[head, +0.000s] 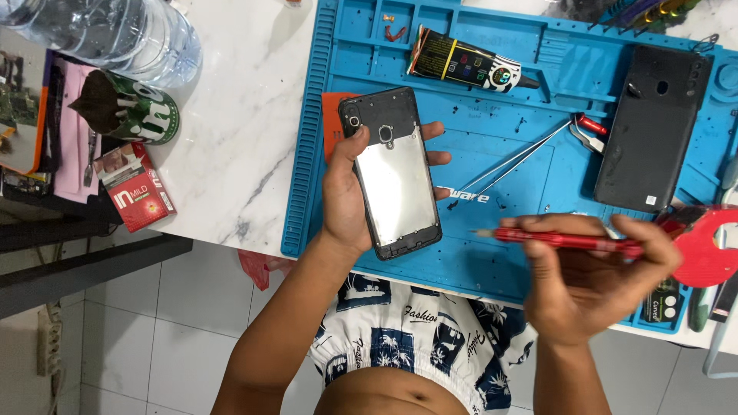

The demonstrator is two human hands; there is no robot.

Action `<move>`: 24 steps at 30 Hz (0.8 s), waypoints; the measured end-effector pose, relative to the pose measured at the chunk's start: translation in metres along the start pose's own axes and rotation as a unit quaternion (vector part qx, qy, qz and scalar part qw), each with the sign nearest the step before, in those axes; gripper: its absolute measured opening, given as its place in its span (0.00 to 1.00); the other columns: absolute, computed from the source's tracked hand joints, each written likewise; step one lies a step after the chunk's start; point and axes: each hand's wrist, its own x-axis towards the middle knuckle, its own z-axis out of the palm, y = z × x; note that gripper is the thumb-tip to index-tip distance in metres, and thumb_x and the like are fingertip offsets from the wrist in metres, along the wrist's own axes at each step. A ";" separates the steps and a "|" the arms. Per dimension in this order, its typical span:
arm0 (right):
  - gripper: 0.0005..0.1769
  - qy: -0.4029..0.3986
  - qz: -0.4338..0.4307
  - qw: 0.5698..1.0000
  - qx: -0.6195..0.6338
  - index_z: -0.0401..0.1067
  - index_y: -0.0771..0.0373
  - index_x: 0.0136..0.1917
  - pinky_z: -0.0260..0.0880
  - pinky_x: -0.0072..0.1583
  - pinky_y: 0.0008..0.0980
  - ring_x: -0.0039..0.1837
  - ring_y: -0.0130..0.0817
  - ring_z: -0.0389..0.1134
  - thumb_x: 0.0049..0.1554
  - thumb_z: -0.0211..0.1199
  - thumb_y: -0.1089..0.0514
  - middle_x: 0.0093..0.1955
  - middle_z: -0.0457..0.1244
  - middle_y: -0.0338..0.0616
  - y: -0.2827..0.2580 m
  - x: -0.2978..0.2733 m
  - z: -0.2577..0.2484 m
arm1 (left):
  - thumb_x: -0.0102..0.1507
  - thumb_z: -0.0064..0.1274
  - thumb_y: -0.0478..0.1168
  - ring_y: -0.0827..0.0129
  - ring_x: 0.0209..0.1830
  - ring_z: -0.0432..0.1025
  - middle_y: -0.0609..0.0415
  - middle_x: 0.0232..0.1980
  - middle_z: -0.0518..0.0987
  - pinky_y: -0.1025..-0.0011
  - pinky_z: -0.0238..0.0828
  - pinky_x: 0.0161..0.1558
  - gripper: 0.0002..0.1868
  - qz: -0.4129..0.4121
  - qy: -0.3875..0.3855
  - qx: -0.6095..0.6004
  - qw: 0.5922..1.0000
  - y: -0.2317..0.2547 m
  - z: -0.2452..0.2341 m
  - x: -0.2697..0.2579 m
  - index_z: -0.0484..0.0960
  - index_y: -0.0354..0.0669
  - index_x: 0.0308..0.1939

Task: The person uses a red screwdriver to remove screws from the back of a black smartphone. They work on a blue anti-static mat, carefully unscrewing fasteners around the device's perimeter and camera area while holding the phone steady.

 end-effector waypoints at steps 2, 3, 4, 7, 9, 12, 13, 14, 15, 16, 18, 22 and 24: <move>0.29 -0.004 0.005 1.000 0.007 0.46 0.58 0.67 0.78 0.57 0.43 0.49 0.50 0.73 0.62 0.59 0.70 0.48 0.65 0.61 -0.003 -0.001 0.013 | 0.66 0.46 0.56 0.48 0.56 0.74 0.36 0.66 0.73 0.46 0.77 0.47 0.32 0.005 -0.002 0.009 1.000 -0.002 0.001 0.000 0.68 0.41 0.69; 0.29 -0.010 0.010 1.000 0.015 0.46 0.58 0.65 0.77 0.55 0.42 0.47 0.49 0.73 0.60 0.59 0.70 0.45 0.66 0.60 -0.004 -0.001 0.019 | 0.66 0.46 0.55 0.48 0.56 0.74 0.37 0.66 0.74 0.45 0.77 0.48 0.31 0.013 -0.002 0.017 1.000 -0.002 0.001 0.000 0.69 0.43 0.69; 0.29 -0.008 0.009 1.000 0.014 0.46 0.58 0.65 0.77 0.55 0.42 0.47 0.49 0.73 0.60 0.59 0.70 0.45 0.66 0.60 -0.003 -0.002 0.021 | 0.66 0.46 0.55 0.48 0.56 0.74 0.37 0.66 0.74 0.45 0.77 0.48 0.31 0.011 -0.004 0.018 1.000 -0.003 0.002 0.000 0.69 0.43 0.69; 0.26 -0.029 0.027 0.999 0.007 0.45 0.61 0.61 0.77 0.59 0.44 0.49 0.50 0.73 0.60 0.59 0.70 0.46 0.65 0.62 -0.002 -0.003 0.027 | 0.66 0.45 0.56 0.50 0.56 0.74 0.39 0.65 0.74 0.47 0.78 0.47 0.31 0.022 0.006 0.043 0.999 -0.005 0.001 -0.001 0.70 0.42 0.67; 0.26 -0.005 0.039 0.999 0.004 0.45 0.60 0.61 0.77 0.58 0.43 0.47 0.51 0.73 0.60 0.59 0.70 0.46 0.65 0.62 -0.003 -0.003 0.029 | 0.66 0.45 0.55 0.50 0.57 0.74 0.40 0.65 0.74 0.46 0.78 0.47 0.30 0.018 0.005 0.035 0.999 -0.005 0.000 0.000 0.70 0.42 0.66; 0.25 -0.012 0.045 0.999 0.016 0.45 0.60 0.61 0.77 0.58 0.45 0.48 0.49 0.72 0.61 0.59 0.69 0.46 0.65 0.62 -0.001 -0.003 0.029 | 0.66 0.45 0.55 0.50 0.57 0.74 0.39 0.65 0.74 0.47 0.78 0.46 0.30 0.020 0.009 0.037 0.999 -0.005 0.001 -0.001 0.70 0.41 0.67; 0.25 -0.010 0.045 0.999 0.015 0.45 0.60 0.61 0.77 0.58 0.45 0.48 0.49 0.72 0.61 0.59 0.69 0.46 0.65 0.62 0.000 -0.003 0.029 | 0.66 0.45 0.55 0.50 0.57 0.74 0.39 0.65 0.74 0.47 0.78 0.46 0.30 0.019 0.008 0.037 0.999 -0.005 0.001 0.000 0.70 0.41 0.67; 0.26 -0.016 0.049 0.998 0.019 0.46 0.60 0.61 0.78 0.58 0.45 0.49 0.50 0.72 0.60 0.59 0.70 0.47 0.64 0.62 0.000 -0.003 0.029 | 0.66 0.45 0.55 0.50 0.56 0.74 0.39 0.64 0.74 0.47 0.78 0.46 0.30 0.020 0.008 0.035 0.999 -0.005 0.002 0.000 0.70 0.41 0.67; 0.27 -0.022 0.054 0.998 0.023 0.46 0.60 0.61 0.79 0.57 0.44 0.50 0.51 0.73 0.60 0.59 0.72 0.49 0.64 0.63 0.001 -0.004 0.029 | 0.66 0.45 0.55 0.49 0.56 0.74 0.39 0.64 0.74 0.47 0.78 0.46 0.30 0.021 0.009 0.033 0.999 -0.005 0.001 0.000 0.70 0.42 0.67; 0.27 -0.022 0.054 0.998 0.023 0.46 0.60 0.61 0.79 0.57 0.44 0.50 0.51 0.73 0.60 0.59 0.72 0.49 0.64 0.63 0.003 -0.006 0.029 | 0.66 0.45 0.55 0.49 0.56 0.74 0.39 0.64 0.74 0.47 0.78 0.46 0.30 0.021 0.009 0.033 0.999 -0.005 0.002 -0.001 0.70 0.42 0.67; 0.30 -0.032 0.056 0.998 0.000 0.46 0.62 0.62 0.78 0.57 0.38 0.52 0.50 0.74 0.58 0.62 0.73 0.51 0.63 0.64 0.006 -0.008 0.028 | 0.66 0.46 0.55 0.51 0.56 0.74 0.40 0.64 0.74 0.49 0.78 0.47 0.30 0.018 0.010 0.037 0.999 -0.005 0.002 0.000 0.70 0.40 0.66; 0.28 -0.051 -0.011 0.999 -0.007 0.45 0.62 0.60 0.79 0.56 0.43 0.49 0.54 0.74 0.58 0.60 0.73 0.47 0.63 0.65 0.001 -0.004 0.030 | 0.66 0.44 0.54 0.52 0.56 0.74 0.39 0.66 0.73 0.51 0.78 0.45 0.31 0.019 0.023 0.047 0.998 -0.007 0.002 0.001 0.70 0.38 0.66; 0.28 -0.091 -0.032 0.995 -0.026 0.47 0.67 0.57 0.81 0.53 0.39 0.50 0.53 0.75 0.55 0.64 0.74 0.48 0.65 0.67 -0.005 0.001 0.028 | 0.66 0.44 0.54 0.52 0.56 0.74 0.39 0.65 0.74 0.52 0.79 0.45 0.30 0.025 0.021 0.052 0.998 -0.007 0.002 0.000 0.69 0.38 0.67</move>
